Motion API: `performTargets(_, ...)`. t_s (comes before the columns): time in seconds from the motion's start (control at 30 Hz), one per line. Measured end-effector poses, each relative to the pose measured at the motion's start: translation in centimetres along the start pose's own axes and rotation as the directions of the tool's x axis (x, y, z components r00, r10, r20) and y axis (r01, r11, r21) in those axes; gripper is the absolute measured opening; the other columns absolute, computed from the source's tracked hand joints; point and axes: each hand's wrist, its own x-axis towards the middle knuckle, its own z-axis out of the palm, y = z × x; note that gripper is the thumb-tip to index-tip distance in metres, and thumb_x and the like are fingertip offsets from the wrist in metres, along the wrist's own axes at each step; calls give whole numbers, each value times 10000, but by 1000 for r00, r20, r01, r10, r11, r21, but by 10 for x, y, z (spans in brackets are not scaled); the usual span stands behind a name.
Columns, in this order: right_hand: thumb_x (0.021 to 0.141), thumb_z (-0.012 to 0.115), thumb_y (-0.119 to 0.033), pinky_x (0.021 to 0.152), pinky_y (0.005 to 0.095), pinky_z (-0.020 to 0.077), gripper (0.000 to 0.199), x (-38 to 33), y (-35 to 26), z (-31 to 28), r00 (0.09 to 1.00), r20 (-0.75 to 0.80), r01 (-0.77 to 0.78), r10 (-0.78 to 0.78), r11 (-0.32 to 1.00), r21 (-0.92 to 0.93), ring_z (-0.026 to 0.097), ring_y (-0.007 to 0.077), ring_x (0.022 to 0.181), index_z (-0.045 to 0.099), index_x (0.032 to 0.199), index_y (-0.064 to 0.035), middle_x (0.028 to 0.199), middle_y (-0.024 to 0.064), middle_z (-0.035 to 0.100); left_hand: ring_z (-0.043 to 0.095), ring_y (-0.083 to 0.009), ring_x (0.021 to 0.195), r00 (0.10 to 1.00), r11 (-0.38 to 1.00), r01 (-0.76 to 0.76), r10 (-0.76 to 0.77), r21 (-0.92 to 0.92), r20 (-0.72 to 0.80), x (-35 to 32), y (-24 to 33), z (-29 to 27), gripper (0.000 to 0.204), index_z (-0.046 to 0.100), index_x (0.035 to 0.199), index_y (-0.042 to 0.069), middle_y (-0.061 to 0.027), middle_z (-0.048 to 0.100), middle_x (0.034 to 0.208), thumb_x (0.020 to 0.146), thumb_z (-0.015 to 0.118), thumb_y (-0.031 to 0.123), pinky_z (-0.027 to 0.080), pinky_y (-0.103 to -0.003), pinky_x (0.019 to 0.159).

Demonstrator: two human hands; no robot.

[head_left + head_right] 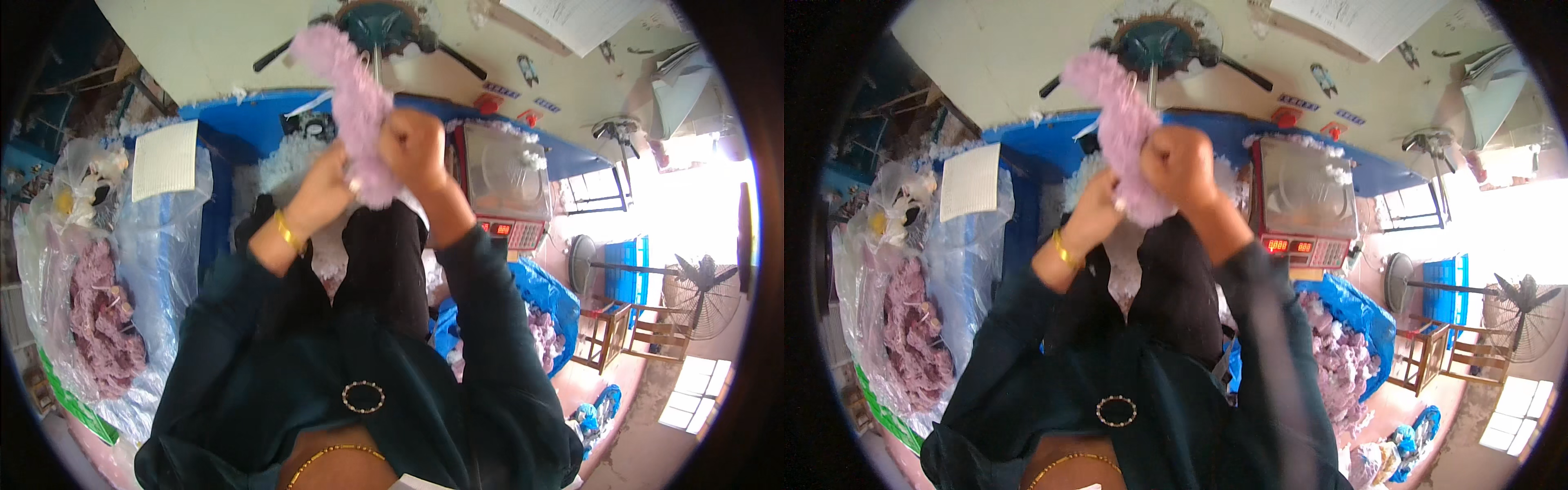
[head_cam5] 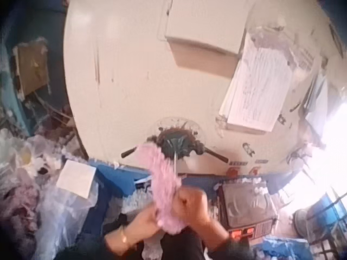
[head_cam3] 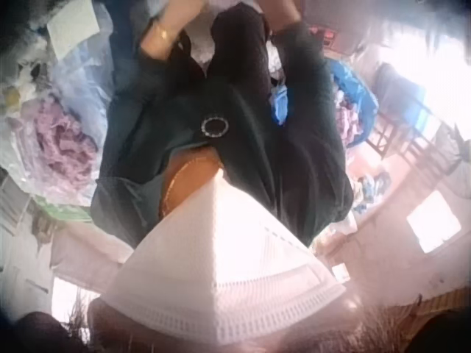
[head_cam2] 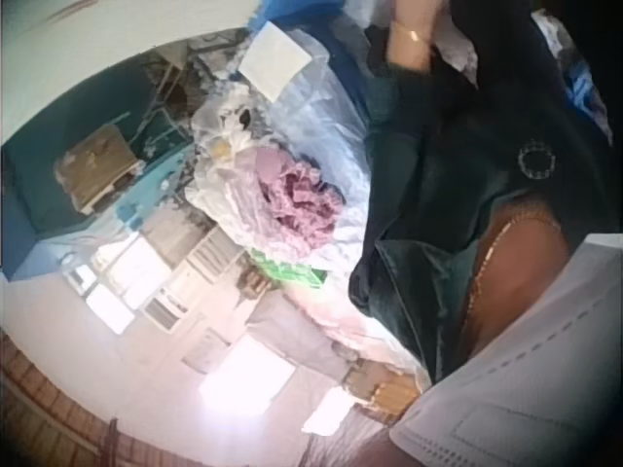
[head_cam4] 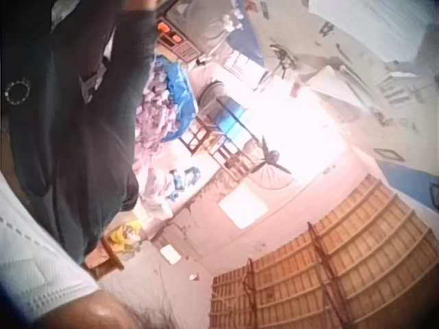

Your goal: The person repeatedly takes pink fluffy material and stuffs it into small pink plush toys using a metal rod. After each stuffing, the person places the toy on a digital scale and then returns to the bag to retrieve more material.

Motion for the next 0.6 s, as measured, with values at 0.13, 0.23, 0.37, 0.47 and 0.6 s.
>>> performTargets(0.13, 694, 603, -123, 425, 376, 320, 260, 19, -7, 11, 980, -54, -195, 190, 976, -100, 365, 270, 454, 436, 536, -1, 516, 168, 365, 579, -109, 940, 964, 882, 247, -266, -401, 9, 20, 14, -11, 382, 554, 1162, 9, -39, 630, 1024, 818, 697, 97, 468, -251, 832)
performTargets(0.23, 714, 599, -123, 420, 335, 284, 275, 44, 8, 18, 969, -80, -239, 234, 969, -62, 305, 102, 476, 415, 555, 6, 500, 120, 289, 574, -86, 883, 966, 850, 249, -249, -465, 62, 35, 13, -23, 345, 569, 1125, 14, -10, 613, 988, 813, 700, 77, 478, -251, 777)
performTargets(0.37, 722, 585, -55, 437, 302, 281, 243, 7, -17, 5, 955, -5, -297, 298, 953, 59, 323, 55, 523, 410, 564, 3, 502, 51, 329, 581, -105, 868, 948, 825, 317, -258, -468, 187, 18, 3, -42, 336, 553, 1145, 29, -12, 603, 1005, 878, 653, 208, 489, -260, 774)
performTargets(0.47, 711, 594, -19, 442, 285, 292, 229, -1, -13, -3, 934, 106, -358, 342, 898, 256, 338, 60, 512, 430, 550, -5, 498, 29, 361, 595, -138, 818, 901, 654, 431, -346, -622, 261, 17, -5, -46, 469, 523, 1187, 73, -39, 621, 1030, 926, 545, 461, 500, -266, 711)
performTargets(0.6, 763, 592, -38, 485, 240, 307, 242, -12, 14, -20, 846, 342, -531, 409, 702, 475, 370, 26, 582, 447, 571, -22, 564, -61, 402, 641, -151, 682, 778, 451, 622, -450, -640, 439, 22, 17, -22, 508, 506, 1254, 156, -26, 672, 963, 918, 492, 537, 461, -231, 494)
